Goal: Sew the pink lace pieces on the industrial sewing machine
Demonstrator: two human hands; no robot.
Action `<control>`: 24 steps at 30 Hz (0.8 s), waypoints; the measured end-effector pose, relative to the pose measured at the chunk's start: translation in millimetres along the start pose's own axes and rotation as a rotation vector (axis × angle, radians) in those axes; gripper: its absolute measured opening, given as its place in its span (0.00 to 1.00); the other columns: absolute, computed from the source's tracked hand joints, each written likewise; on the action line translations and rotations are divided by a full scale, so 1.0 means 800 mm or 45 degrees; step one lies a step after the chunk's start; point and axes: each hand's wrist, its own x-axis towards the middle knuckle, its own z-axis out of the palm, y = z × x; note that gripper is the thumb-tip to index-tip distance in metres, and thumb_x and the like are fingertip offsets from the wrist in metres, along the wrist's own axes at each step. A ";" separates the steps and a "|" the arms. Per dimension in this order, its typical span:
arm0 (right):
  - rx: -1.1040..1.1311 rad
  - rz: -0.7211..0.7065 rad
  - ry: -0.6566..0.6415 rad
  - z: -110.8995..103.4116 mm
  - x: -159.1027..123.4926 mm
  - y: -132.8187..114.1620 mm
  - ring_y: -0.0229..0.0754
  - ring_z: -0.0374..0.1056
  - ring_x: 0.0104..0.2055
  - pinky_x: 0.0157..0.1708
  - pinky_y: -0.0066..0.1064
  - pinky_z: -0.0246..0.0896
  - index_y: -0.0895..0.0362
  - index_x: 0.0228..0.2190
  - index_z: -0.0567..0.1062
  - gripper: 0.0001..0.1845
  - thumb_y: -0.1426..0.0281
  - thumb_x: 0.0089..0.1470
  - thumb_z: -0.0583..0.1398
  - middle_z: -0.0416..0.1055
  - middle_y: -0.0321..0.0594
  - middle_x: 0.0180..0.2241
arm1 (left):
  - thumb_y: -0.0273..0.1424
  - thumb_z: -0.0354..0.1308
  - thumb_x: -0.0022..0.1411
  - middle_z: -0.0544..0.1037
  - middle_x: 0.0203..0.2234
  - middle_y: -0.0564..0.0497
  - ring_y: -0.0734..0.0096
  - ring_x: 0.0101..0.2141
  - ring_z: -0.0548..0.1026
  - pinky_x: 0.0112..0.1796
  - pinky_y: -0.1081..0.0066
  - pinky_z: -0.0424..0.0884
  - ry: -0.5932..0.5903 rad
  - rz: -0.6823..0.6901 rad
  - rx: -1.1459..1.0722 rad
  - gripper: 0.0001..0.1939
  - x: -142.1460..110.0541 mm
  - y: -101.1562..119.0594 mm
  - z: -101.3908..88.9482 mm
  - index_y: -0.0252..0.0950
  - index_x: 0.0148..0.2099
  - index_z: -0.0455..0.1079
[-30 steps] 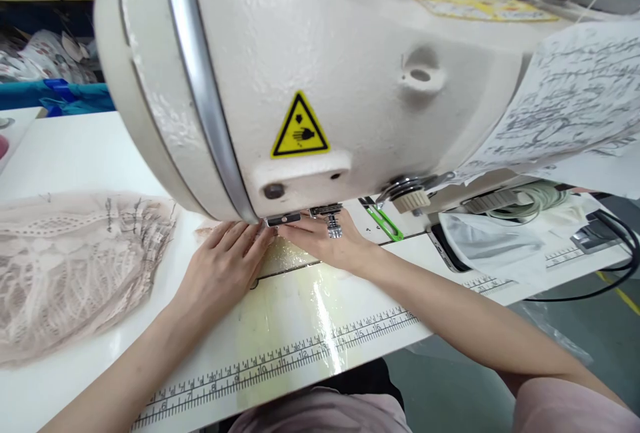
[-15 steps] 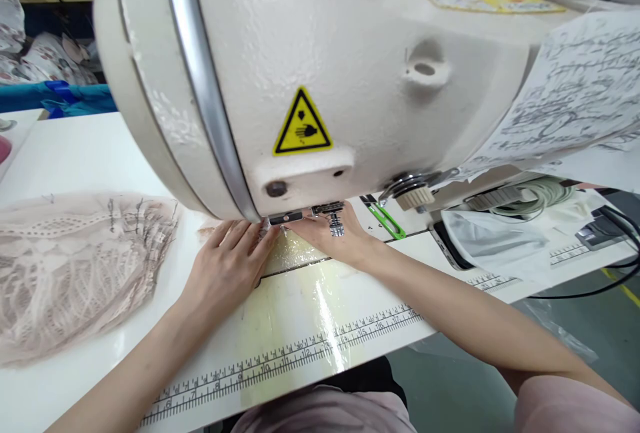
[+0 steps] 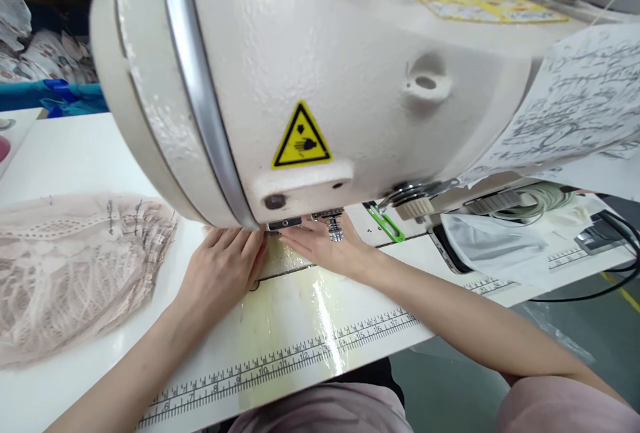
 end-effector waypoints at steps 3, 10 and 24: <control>-0.008 0.017 -0.021 -0.006 -0.004 -0.010 0.44 0.74 0.39 0.34 0.37 0.68 0.44 0.57 0.69 0.21 0.59 0.67 0.48 0.73 0.40 0.51 | 0.31 0.52 0.68 0.75 0.22 0.49 0.63 0.25 0.73 0.31 0.62 0.67 -0.044 -0.042 0.033 0.12 0.000 -0.002 0.000 0.28 0.41 0.74; 0.005 -0.031 0.001 -0.002 -0.009 -0.008 0.45 0.73 0.40 0.35 0.37 0.67 0.47 0.58 0.69 0.22 0.59 0.68 0.46 0.78 0.42 0.43 | 0.30 0.52 0.69 0.81 0.42 0.44 0.60 0.38 0.79 0.41 0.59 0.70 0.008 0.090 -0.034 0.16 -0.005 -0.003 0.003 0.28 0.54 0.70; -0.143 -0.064 -0.008 -0.002 -0.011 -0.009 0.46 0.74 0.39 0.33 0.40 0.73 0.46 0.61 0.63 0.23 0.61 0.68 0.48 0.75 0.41 0.50 | 0.31 0.51 0.70 0.82 0.41 0.44 0.60 0.34 0.79 0.39 0.60 0.70 -0.013 0.057 0.006 0.16 -0.003 -0.002 0.002 0.28 0.54 0.71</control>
